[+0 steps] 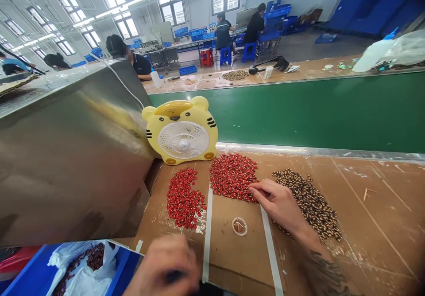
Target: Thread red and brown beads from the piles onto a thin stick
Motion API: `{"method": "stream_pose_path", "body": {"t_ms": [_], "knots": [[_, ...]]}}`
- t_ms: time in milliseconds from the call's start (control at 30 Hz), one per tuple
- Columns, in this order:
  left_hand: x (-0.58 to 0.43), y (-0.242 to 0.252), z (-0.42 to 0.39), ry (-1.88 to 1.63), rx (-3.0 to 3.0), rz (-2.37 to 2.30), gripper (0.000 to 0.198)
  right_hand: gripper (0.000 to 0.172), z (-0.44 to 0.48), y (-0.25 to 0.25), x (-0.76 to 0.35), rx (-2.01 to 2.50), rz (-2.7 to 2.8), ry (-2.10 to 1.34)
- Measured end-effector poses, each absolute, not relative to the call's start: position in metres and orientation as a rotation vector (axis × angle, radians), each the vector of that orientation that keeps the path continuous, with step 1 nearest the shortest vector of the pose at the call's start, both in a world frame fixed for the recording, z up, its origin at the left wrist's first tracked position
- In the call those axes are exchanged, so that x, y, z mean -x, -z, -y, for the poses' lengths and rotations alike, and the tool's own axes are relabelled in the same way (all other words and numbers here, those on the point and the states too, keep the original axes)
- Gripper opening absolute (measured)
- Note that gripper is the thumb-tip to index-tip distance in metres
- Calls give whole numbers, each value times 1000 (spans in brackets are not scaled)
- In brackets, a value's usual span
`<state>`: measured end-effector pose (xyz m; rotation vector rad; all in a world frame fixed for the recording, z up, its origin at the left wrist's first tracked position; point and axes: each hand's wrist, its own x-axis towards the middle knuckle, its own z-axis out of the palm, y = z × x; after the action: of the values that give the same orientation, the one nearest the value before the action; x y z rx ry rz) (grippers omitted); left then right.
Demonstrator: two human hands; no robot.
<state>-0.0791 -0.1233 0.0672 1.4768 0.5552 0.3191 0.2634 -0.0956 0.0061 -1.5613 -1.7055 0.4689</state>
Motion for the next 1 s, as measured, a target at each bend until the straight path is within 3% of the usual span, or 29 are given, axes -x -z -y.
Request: {"method": "stream_pose_path", "body": {"t_ms": [67,133,300,700,1000], "knots": [[80,-52,104,-536,-1960,-1108,20,23,99,-12,-264,1496,1807,-561],[77,-32,90,-488,-2328,-1285,21,22,102,-16,-264,1423,1937,-669],[63,-1,88,-240,-2623,-1226,21,21,105,-18,-260,1383,2122,-789],[49,-4,83,286,-2675,-1138,29,10,105,-12,-251,1340,2114,-874],[42,-16,68,370,-2764,-996,21,10,102,-7,-243,1248,2154,-897]]}}
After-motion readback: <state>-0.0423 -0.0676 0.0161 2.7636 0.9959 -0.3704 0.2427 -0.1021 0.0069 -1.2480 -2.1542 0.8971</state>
